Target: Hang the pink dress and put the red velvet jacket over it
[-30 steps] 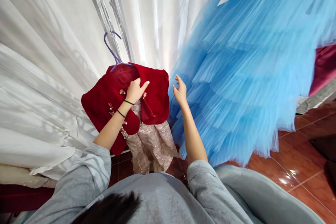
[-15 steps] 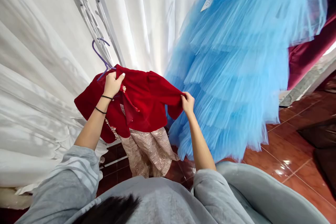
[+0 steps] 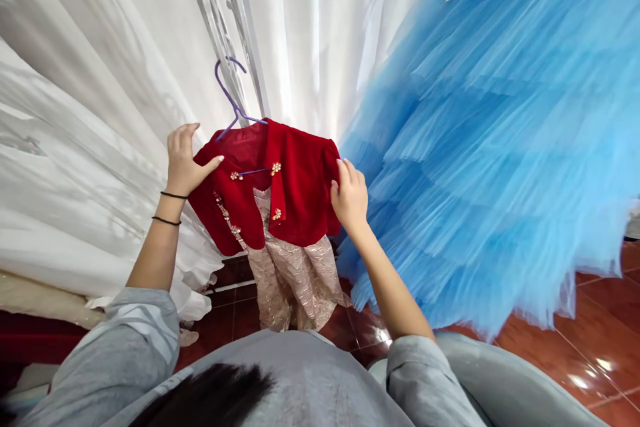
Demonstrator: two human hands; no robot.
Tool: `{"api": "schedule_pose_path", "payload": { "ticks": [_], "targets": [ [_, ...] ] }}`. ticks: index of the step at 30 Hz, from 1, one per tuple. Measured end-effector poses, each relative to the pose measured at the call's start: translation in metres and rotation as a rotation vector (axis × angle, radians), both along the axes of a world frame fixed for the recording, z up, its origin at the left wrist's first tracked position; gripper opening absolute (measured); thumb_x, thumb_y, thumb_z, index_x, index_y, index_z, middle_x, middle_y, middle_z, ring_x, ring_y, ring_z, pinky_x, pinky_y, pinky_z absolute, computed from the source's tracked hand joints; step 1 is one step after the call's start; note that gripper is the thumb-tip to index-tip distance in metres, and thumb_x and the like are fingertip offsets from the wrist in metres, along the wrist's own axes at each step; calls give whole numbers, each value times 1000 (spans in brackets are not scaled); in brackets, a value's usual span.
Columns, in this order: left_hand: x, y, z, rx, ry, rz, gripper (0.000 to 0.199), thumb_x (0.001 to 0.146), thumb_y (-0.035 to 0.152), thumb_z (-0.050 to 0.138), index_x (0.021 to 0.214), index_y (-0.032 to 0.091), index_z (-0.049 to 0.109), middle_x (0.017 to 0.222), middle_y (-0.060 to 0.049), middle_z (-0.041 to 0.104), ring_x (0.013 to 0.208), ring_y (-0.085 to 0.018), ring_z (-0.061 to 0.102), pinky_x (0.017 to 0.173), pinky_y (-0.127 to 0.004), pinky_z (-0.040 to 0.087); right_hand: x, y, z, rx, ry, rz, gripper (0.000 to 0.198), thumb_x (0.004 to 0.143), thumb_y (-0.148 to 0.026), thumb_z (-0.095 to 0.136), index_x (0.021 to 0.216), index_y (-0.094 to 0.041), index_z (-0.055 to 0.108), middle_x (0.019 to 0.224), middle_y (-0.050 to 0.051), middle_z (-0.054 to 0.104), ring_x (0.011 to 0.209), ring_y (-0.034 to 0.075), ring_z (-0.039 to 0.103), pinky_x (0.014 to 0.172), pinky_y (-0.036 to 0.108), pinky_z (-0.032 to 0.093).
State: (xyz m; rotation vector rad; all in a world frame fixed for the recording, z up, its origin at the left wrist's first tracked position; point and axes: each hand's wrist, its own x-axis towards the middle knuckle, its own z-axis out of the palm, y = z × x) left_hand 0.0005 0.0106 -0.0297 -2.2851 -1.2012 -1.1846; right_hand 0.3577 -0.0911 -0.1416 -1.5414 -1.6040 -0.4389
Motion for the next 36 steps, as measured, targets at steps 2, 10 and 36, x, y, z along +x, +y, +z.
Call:
{"api": "schedule_pose_path", "payload": {
  "ticks": [2, 10, 36],
  "targets": [
    [-14, 8, -5, -121, 154, -19, 81, 81, 57, 65, 149, 18, 43, 145, -17, 54, 132, -34, 52, 110, -45, 42, -23, 3, 35, 52, -256, 204, 53, 96, -13, 39, 148, -21, 47, 154, 12, 48, 136, 28, 48, 110, 51, 42],
    [10, -27, -23, 31, -39, 219, 58, 101, 50, 36, 147, 17, 45, 120, -16, 69, 116, -31, 64, 99, -41, 49, -54, 49, 75, -142, -645, 478, 55, 92, -5, 39, 145, -17, 50, 157, 11, 44, 128, 32, 49, 94, 49, 48],
    [74, -17, 18, -218, 612, -21, 17, 93, 23, 53, 99, 14, 67, 99, -14, 69, 88, -26, 67, 70, -35, 44, -116, 20, 66, -554, 729, 750, 34, 93, -38, 51, 64, -22, 45, 49, -1, 52, 41, 11, 48, 43, 21, 37]
  ]
}}
